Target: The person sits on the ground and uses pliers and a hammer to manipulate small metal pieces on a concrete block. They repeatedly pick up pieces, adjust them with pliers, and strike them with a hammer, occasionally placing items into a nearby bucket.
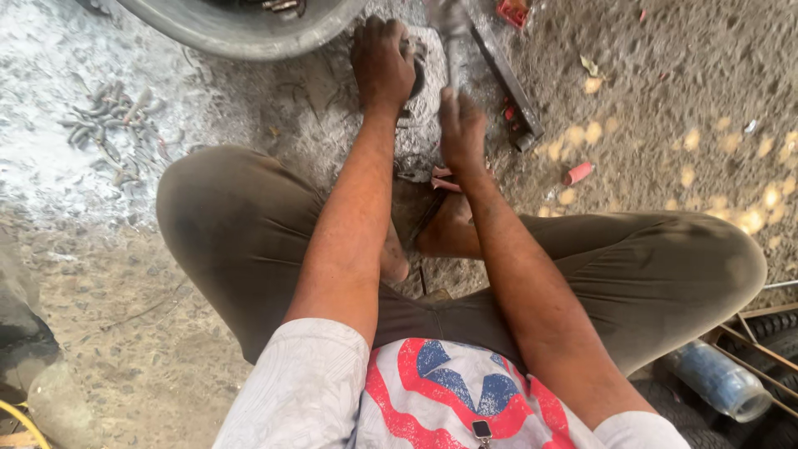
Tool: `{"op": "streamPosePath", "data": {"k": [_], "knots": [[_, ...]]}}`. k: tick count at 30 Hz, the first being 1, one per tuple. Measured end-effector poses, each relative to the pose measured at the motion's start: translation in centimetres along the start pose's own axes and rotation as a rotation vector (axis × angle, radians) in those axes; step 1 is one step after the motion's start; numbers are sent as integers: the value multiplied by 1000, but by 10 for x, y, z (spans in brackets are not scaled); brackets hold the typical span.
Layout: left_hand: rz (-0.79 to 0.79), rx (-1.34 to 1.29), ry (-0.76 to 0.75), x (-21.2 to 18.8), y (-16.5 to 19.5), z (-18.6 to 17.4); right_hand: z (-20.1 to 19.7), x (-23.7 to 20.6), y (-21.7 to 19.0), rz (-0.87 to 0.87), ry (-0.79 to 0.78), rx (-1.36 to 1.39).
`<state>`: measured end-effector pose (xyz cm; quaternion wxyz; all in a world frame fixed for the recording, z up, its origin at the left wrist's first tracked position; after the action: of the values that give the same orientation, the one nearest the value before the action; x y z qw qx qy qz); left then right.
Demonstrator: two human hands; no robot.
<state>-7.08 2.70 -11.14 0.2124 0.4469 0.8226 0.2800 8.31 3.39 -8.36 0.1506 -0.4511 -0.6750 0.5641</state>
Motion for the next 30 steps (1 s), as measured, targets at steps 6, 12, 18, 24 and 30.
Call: {"op": "streamPosePath", "data": {"k": [6,12,18,24,30], "knots": [[-32,19,21,3,3,-1,-6,5,-4,44,-2,-272],[-47,58,4,2,4,-3,-9,0,-22,-179,41,23],[-11,53,39,-1,12,-4,-7,-8,5,212,24,-283],[-22,35,6,0,11,-1,-23,-8,2,192,112,25],[-39,29,-30,0,8,1,-16,-9,1,165,81,28]]}}
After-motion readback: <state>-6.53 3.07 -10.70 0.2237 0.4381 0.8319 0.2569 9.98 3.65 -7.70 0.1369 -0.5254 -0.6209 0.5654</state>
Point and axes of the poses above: each hand's wrist, its own x-axis towards the middle knuckle, its own z-axis out of the palm, y = z × x, the point moved 5 cm from there along x, towards the middle knuckle, and after that the axes turned 14 degrees about -y, right-handed, at the moved point
